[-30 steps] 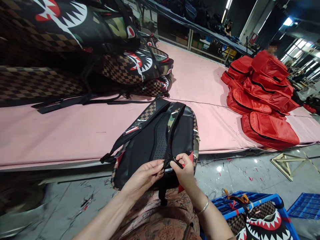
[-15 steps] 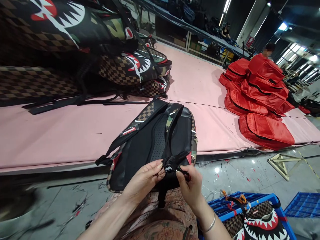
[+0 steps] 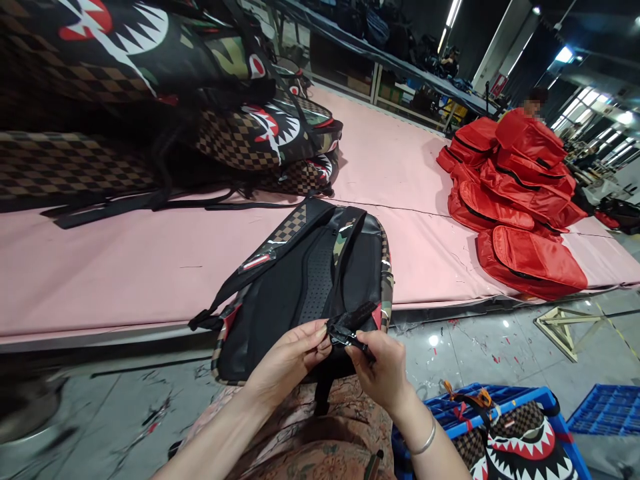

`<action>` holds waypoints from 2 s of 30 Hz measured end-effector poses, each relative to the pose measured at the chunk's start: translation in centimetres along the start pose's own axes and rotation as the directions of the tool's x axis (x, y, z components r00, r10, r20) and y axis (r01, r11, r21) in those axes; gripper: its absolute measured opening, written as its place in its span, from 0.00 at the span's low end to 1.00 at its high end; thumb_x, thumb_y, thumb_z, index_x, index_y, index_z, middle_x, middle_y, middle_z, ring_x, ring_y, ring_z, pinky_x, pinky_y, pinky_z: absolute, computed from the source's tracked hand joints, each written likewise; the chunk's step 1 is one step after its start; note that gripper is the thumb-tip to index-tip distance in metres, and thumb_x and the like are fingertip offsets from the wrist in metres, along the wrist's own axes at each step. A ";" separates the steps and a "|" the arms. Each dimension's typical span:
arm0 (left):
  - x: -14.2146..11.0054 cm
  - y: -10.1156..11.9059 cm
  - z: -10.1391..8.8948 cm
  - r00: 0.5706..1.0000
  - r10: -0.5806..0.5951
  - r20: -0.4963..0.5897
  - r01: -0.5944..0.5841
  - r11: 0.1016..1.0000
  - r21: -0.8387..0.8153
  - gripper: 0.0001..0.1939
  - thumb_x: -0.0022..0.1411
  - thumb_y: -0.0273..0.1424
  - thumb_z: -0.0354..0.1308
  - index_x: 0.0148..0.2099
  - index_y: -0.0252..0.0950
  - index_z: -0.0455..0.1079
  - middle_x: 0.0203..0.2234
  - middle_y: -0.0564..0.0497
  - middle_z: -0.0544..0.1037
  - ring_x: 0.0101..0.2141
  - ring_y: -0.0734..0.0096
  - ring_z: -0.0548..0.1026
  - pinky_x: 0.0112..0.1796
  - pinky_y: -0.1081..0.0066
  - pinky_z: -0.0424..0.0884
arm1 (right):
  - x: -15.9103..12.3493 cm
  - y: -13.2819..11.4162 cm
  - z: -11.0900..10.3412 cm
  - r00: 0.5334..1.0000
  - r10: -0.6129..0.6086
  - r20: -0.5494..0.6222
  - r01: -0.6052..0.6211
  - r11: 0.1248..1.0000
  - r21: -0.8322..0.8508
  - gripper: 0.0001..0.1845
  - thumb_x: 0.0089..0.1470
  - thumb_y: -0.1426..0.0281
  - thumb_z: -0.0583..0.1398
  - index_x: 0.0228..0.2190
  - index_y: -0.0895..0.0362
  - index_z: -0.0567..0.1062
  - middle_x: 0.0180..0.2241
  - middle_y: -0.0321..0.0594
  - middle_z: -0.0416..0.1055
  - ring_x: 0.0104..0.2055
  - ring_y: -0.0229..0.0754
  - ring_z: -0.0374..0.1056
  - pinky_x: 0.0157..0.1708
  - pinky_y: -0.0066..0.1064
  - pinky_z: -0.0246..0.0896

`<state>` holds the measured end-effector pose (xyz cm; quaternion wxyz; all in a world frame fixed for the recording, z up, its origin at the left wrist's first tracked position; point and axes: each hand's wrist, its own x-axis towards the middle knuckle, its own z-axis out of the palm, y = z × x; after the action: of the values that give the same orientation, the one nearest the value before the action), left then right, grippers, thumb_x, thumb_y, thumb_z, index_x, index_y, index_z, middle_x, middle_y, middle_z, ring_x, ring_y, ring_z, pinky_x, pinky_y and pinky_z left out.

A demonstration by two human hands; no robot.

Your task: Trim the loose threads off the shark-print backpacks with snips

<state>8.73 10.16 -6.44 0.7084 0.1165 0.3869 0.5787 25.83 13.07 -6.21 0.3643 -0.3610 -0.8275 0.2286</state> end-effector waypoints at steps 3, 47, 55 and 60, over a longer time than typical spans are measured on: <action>-0.1 0.0 0.1 1.000 -0.003 -0.024 0.003 1.000 0.004 0.10 0.43 0.30 0.67 0.26 0.30 0.70 0.18 0.53 0.67 0.21 0.80 0.62 0.24 0.81 0.62 | 0.3 0.1 -0.1 1.000 -0.021 0.023 0.021 0.999 -0.023 0.07 0.53 0.70 0.56 0.36 0.55 0.71 0.28 0.42 0.74 0.29 0.40 0.69 0.29 0.30 0.62; 0.5 0.6 -3.2 0.858 0.510 0.055 -0.342 0.490 0.802 0.16 0.51 0.40 0.57 0.40 0.39 0.72 0.34 0.50 0.74 0.34 0.67 0.72 0.37 0.69 0.69 | 2.7 1.7 4.9 0.760 0.547 0.350 -0.592 0.362 0.720 0.17 0.41 0.61 0.63 0.28 0.56 0.63 0.15 0.22 0.49 0.13 0.25 0.38 0.13 0.21 0.32; 0.8 -0.6 -1.4 0.837 0.547 -0.019 -0.390 0.620 0.681 0.19 0.50 0.31 0.55 0.47 0.36 0.67 0.42 0.46 0.73 0.43 0.65 0.72 0.44 0.66 0.70 | 2.8 1.1 3.2 0.846 0.514 0.144 -0.508 0.693 0.511 0.10 0.43 0.65 0.61 0.26 0.58 0.70 0.18 0.30 0.60 0.21 0.31 0.53 0.22 0.23 0.49; 0.5 -1.5 -0.9 0.690 0.715 0.109 -0.466 0.324 0.823 0.17 0.54 0.27 0.51 0.48 0.39 0.66 0.42 0.48 0.73 0.40 0.68 0.72 0.45 0.66 0.69 | 4.0 0.4 2.4 0.855 0.495 0.153 -0.513 0.767 0.385 0.12 0.44 0.62 0.60 0.24 0.59 0.74 0.23 0.36 0.68 0.26 0.36 0.61 0.28 0.27 0.54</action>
<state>9.23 9.96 -8.14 0.2488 0.4743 0.6256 0.5672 22.28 16.16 -6.21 0.3395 -0.4795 -0.6404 0.4947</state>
